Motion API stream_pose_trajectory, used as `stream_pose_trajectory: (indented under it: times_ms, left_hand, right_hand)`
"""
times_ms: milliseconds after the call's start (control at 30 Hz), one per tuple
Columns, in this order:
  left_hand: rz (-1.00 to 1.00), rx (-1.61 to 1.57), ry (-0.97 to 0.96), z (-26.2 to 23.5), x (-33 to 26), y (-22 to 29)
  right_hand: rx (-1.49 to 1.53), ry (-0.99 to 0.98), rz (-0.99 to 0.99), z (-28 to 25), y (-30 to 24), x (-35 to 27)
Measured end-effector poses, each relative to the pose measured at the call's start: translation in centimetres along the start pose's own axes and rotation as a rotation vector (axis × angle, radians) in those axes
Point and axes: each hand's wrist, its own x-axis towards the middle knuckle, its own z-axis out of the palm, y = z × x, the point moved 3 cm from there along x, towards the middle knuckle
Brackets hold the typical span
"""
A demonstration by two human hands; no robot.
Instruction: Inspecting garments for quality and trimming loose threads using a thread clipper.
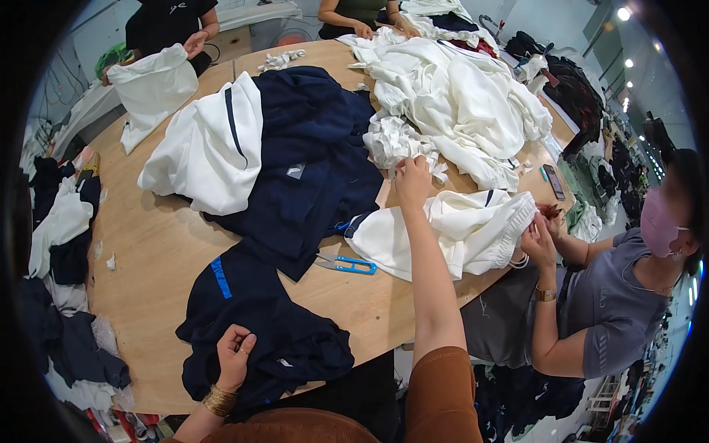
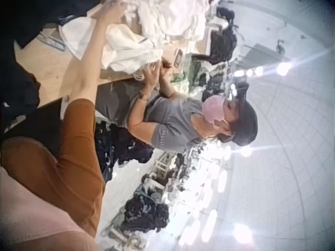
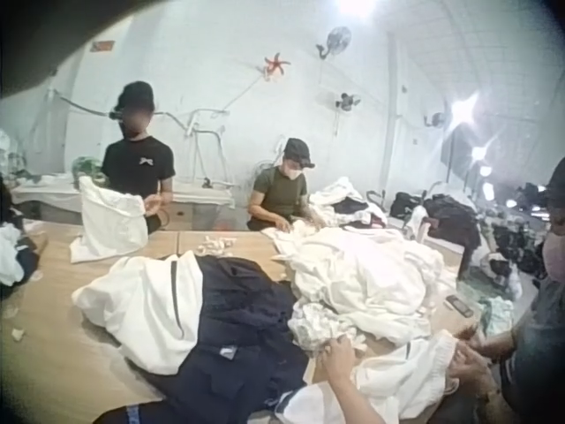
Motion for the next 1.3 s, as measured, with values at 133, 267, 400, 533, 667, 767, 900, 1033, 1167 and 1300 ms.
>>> stream_pose_trajectory:
  times_ms: [133,267,400,533,667,767,900,1033,1167,1300]
  left_hand:
    - [0.011,0.032,0.003,0.0,0.0,0.2]
    - [0.021,0.020,0.005,0.1,0.0,0.0]
    - [0.028,0.038,-0.003,0.0,0.0,0.1]
    - [0.031,0.044,0.004,0.1,0.0,-0.3]
    - [0.063,0.016,0.018,0.1,-0.1,-0.2]
    - [0.085,0.007,0.018,0.2,-0.1,-0.1]
    - [0.121,0.028,0.029,0.0,-0.3,-0.4]
    - [0.169,0.053,0.033,0.3,0.0,0.0]
    - [0.120,0.097,-0.005,0.1,0.1,1.1]
    - [0.490,0.407,0.238,-0.4,-1.7,6.0]
  right_hand:
    - [-0.089,-0.017,0.050,0.9,-0.5,-0.2]
    - [-0.236,-0.089,0.106,2.5,-0.8,-0.3]
    - [-0.178,-0.052,0.186,2.4,-0.7,1.1]
    - [0.414,0.102,0.287,-1.0,0.3,5.8]
    - [0.962,-0.002,0.355,-7.1,-2.5,11.1]
    - [1.229,-0.133,0.348,-10.9,-3.7,13.3]
    - [1.306,-0.191,0.147,-16.0,-8.6,15.1]
    - [1.238,-0.151,0.088,-19.7,-10.2,16.5]
    - [1.270,-0.242,0.039,-22.0,-12.1,16.6]
    - [1.571,-0.375,0.007,-24.5,-14.8,14.7]
